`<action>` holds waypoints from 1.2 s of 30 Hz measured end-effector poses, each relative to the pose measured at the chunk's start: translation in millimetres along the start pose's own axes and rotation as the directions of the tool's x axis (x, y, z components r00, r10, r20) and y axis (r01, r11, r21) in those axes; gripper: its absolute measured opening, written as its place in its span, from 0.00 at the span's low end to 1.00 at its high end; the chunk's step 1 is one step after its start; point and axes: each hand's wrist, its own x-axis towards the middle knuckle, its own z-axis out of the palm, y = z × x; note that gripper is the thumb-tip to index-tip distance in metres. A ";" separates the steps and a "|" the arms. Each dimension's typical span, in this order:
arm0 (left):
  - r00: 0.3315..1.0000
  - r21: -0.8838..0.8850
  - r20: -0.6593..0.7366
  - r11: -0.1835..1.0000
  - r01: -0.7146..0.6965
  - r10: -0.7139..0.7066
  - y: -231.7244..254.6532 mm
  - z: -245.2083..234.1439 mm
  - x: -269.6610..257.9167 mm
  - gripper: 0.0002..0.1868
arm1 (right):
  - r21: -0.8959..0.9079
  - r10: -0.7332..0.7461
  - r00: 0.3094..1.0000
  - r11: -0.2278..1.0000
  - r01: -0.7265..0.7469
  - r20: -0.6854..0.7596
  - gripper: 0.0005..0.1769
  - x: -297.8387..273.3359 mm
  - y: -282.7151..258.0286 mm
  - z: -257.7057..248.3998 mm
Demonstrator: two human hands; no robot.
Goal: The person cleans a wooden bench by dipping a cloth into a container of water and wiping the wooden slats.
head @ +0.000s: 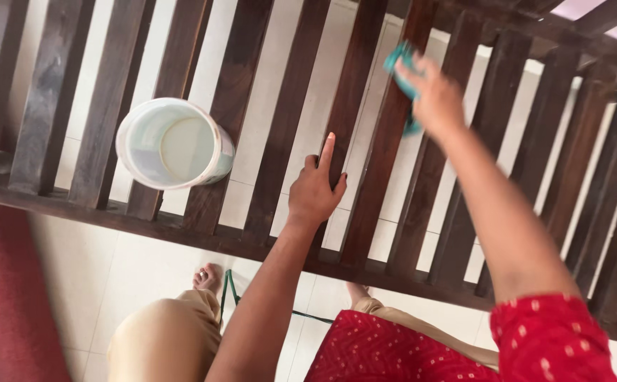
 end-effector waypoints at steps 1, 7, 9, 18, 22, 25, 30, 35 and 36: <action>1.000 0.026 -0.005 1.000 -0.005 0.005 -0.3 0.2 0.5 0.47 | 0.011 0.053 0.994 0.998 -0.054 0.097 0.50 -21.5 -16.6 -4.7; 0.998 0.038 -0.061 0.999 -0.025 0.027 -2.7 6.5 -4.6 0.48 | -0.077 -0.359 0.868 0.910 0.407 0.344 0.37 -182.9 -119.6 -27.7; 0.999 0.041 -0.047 0.999 0.007 -0.005 -1.3 4.7 -2.2 0.47 | 0.011 -0.476 0.815 0.866 0.500 0.330 0.34 -221.3 -152.7 -40.1; 0.994 0.040 -0.110 0.999 -0.010 0.015 -8.2 11.6 -1.6 0.43 | -0.243 -0.264 0.932 0.914 0.324 0.250 0.14 -104.3 -109.3 -14.1; 0.993 0.038 -0.119 0.999 0.020 -0.016 -8.4 17.5 -1.5 0.36 | -0.526 -0.327 0.924 0.759 0.382 0.199 0.16 -1.0 -71.0 -19.6; 0.993 0.027 -0.119 0.999 0.027 -0.024 -10.9 16.1 -1.5 0.34 | -0.631 -0.281 0.895 0.636 0.443 0.346 0.08 18.0 -72.3 0.2; 0.996 0.019 -0.092 1.000 0.020 -0.018 -11.6 16.8 -0.7 0.32 | -0.588 -0.184 0.808 0.599 0.543 0.559 0.06 -51.7 -105.3 40.6; 0.985 0.007 -0.171 1.000 -0.016 0.017 -15.6 22.2 -2.4 0.32 | -0.381 -0.388 0.719 0.650 0.657 0.577 0.08 -170.4 -177.3 25.5; 0.985 -0.001 -0.169 1.000 -0.021 0.020 -15.4 23.3 -1.6 0.32 | -0.387 -0.381 0.719 0.649 0.656 0.581 0.08 -175.4 -178.6 12.3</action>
